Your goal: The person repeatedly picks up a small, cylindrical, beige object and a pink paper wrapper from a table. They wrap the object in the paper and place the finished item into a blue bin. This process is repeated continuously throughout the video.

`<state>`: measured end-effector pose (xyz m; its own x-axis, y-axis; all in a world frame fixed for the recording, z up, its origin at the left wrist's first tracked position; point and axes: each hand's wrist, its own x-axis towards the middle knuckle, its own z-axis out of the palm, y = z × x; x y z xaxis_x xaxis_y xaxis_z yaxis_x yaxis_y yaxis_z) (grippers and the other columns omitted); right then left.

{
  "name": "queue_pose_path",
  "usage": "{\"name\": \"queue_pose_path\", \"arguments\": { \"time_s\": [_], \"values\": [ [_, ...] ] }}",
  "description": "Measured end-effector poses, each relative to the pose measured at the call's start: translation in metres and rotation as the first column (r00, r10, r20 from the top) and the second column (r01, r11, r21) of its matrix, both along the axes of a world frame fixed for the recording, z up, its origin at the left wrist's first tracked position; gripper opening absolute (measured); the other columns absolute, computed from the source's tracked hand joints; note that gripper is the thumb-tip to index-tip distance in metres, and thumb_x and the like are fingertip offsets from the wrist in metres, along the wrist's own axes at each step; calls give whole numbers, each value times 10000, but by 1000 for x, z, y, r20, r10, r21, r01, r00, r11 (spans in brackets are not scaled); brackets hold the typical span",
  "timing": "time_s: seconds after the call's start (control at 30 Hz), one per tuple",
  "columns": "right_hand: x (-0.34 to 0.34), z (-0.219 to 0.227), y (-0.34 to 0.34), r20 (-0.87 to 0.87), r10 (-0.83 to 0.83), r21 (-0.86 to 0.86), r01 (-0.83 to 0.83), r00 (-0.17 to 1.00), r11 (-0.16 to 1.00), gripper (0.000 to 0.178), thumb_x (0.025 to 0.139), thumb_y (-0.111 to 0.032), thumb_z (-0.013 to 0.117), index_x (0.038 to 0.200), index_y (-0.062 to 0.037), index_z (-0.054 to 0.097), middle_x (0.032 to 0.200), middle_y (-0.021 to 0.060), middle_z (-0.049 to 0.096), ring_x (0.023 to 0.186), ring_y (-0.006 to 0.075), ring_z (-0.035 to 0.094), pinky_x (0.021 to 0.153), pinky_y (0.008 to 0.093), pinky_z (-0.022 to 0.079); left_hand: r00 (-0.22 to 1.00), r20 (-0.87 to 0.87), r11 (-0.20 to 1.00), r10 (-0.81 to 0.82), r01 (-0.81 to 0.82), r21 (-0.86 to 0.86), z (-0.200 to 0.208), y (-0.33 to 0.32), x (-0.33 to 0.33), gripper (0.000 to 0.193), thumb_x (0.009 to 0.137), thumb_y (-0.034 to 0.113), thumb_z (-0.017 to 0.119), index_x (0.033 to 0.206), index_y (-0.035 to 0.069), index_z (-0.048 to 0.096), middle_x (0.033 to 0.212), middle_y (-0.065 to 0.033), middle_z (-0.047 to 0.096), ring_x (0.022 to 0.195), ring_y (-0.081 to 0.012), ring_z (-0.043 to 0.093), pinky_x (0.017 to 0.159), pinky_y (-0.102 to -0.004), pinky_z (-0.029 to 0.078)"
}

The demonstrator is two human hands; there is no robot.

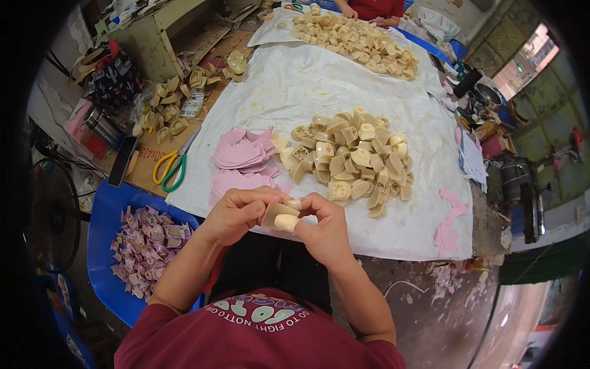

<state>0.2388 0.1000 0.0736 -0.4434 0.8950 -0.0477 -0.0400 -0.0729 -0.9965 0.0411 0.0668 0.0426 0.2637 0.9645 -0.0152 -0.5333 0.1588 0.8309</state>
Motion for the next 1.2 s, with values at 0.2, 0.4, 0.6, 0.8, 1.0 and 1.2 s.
{"name": "queue_pose_path", "arguments": {
  "time_s": [0.2, 0.4, 0.6, 0.8, 1.0, 1.2],
  "values": [
    [-13, -1, -9, 138, -94, 117, 78, 986, 990, 184, 755, -88, 746, 888, -5, 651, 814, 26, 655, 755, 75, 568, 707, 247, 472, 634, -462, 731, 620, -251, 634, 9, -5, 20, 88, 885, 109, 614, 879, 22, 626, 1063, -103, 589, 1038, -221, 574, 905, -349, 440],
    [-7, -5, -6, 303, -51, 195, -10, 952, 981, 158, 742, -71, 734, 859, -8, 648, 767, 25, 643, 751, 83, 554, 702, 245, 461, 717, -558, 813, 418, -22, 582, 16, 2, 0, 74, 840, 24, 630, 905, 15, 595, 999, -104, 563, 1065, -255, 542, 908, -380, 444],
    [-3, 1, -3, 278, -92, 259, 17, 956, 966, 163, 740, -107, 752, 821, -24, 638, 831, 33, 642, 760, 120, 573, 731, 299, 474, 827, -428, 892, 365, -178, 416, 15, -17, 15, 90, 856, 0, 625, 934, 21, 585, 1121, -96, 498, 962, -155, 544, 837, -280, 456],
    [-5, 25, -13, 229, -193, 717, -31, 954, 696, 630, 754, -153, 784, 1286, 12, 488, 1312, 154, 519, 1222, 221, 478, 996, 373, 390, 873, -133, 813, 470, -369, 451, 8, -31, 7, 147, 849, -58, 612, 965, 27, 583, 1281, -159, 426, 1026, -172, 577, 866, -318, 502],
    [3, -3, -19, -388, -30, -108, -13, 921, 994, 510, 852, -140, 697, 1285, 49, 505, 1313, 166, 542, 1240, 238, 502, 1033, 396, 393, 813, -154, 611, 562, -282, 740, 21, -35, 20, 235, 775, -95, 662, 959, 32, 591, 1265, -213, 494, 1027, -241, 638, 815, -329, 528],
    [11, -1, -28, -451, -8, -139, -62, 892, 988, 227, 904, -72, 602, 1074, 70, 654, 1082, 179, 677, 1030, 222, 644, 955, 351, 466, 635, -342, 467, 693, -35, 883, 37, -33, 5, 293, 698, -100, 684, 953, 14, 597, 1005, -205, 641, 810, -287, 676, 625, -325, 542]
  ]
}}
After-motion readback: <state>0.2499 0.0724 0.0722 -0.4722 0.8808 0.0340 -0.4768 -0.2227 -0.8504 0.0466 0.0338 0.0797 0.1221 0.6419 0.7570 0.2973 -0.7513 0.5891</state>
